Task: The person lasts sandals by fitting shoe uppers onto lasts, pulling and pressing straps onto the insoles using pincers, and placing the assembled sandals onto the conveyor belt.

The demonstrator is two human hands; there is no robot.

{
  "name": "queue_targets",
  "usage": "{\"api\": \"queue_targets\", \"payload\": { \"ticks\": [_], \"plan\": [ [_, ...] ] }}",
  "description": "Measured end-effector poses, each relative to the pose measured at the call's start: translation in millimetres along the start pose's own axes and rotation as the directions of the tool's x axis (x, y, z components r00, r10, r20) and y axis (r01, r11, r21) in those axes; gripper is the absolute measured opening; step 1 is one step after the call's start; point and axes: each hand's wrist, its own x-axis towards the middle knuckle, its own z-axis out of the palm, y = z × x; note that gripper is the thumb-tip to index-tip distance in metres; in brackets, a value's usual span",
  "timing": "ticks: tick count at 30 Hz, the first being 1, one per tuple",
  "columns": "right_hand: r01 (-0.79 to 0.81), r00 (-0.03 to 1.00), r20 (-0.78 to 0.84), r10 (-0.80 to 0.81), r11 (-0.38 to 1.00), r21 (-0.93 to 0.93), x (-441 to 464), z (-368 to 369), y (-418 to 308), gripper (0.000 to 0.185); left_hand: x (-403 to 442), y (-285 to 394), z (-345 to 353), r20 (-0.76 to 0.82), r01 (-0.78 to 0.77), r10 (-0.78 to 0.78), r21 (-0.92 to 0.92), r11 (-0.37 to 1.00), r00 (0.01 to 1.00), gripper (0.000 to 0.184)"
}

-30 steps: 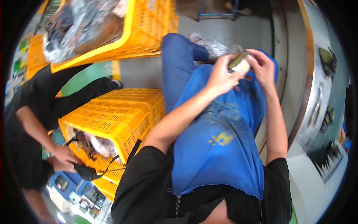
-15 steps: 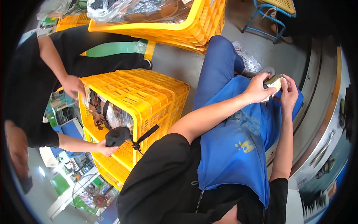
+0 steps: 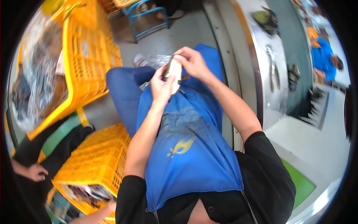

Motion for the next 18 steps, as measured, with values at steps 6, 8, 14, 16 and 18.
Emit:
{"api": "queue_targets", "payload": {
  "ticks": [6,8,14,16,18],
  "plan": [
    [0.200,0.932,-0.106,-0.348,0.733,-0.650,-43.1,-59.1,-84.6,0.016,-0.2,8.0,4.2,0.050,0.083,-0.076,-0.139,0.987,0.996,0.049],
    [0.216,0.838,-0.170,-0.518,0.602,-0.768,-60.3,-101.8,-119.2,0.020,-2.0,3.8,0.2,0.008,0.072,-0.072,-0.067,0.995,0.997,0.047],
    [-0.523,0.692,-0.560,-0.455,0.220,-0.824,-98.0,-231.7,-112.9,0.048,-9.1,14.0,8.8,-0.117,-0.044,0.042,-0.017,0.999,0.992,0.039],
    [-0.591,0.711,-0.634,-0.304,0.230,-0.773,-99.5,-241.2,-108.6,0.041,-8.8,7.3,6.9,-0.160,-0.073,0.081,0.051,0.996,0.984,0.031],
    [-0.587,0.724,-0.617,-0.309,0.195,-0.786,-95.0,-240.4,-104.6,0.028,-7.2,3.6,3.9,-0.146,-0.077,0.085,0.062,0.995,0.986,0.030]
  ]
}}
